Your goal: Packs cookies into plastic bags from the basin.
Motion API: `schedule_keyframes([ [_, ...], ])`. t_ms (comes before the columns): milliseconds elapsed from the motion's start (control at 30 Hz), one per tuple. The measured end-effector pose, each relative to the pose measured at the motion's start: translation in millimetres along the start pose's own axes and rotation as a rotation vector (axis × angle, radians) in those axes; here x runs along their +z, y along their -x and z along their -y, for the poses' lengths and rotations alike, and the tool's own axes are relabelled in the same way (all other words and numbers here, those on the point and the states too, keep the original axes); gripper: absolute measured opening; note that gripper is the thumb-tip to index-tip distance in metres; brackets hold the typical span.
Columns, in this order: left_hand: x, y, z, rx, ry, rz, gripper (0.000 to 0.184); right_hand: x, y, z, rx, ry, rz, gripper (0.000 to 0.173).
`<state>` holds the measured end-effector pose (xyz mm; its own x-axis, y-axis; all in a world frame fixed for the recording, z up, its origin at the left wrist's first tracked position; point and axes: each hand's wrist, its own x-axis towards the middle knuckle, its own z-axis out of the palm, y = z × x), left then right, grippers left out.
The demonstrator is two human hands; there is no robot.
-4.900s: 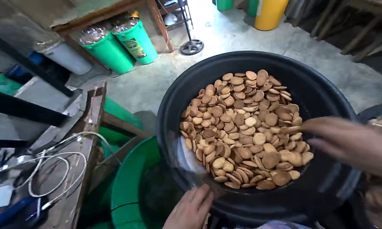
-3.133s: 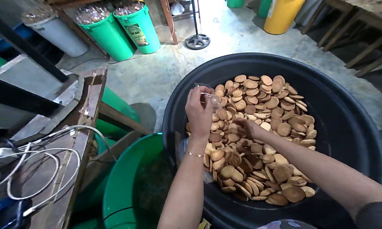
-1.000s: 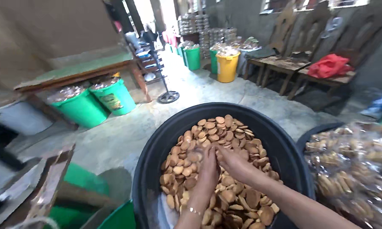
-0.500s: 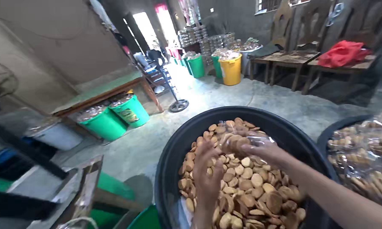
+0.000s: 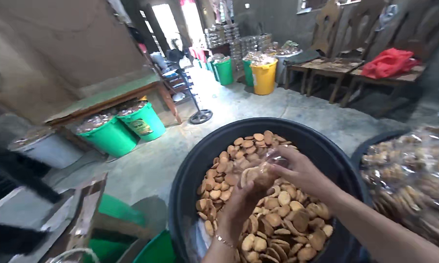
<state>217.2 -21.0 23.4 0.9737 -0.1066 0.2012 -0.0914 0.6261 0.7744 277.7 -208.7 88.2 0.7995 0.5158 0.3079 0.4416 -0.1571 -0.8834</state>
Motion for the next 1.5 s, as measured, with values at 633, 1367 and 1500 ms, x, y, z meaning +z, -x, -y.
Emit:
schedule_keyframes([
  [633,99,-7,51,0.025,-0.700,0.250,0.042,-75,107,-15,-0.338,0.143,-0.178,0.027],
  [1367,196,-57,138,-0.603,-0.247,0.581,0.065,-220,220,-14,-0.301,0.732,-0.435,0.022],
  [1500,158,-44,117,-0.558,-0.463,0.631,0.034,-317,236,-25,0.622,0.904,-0.543,0.043],
])
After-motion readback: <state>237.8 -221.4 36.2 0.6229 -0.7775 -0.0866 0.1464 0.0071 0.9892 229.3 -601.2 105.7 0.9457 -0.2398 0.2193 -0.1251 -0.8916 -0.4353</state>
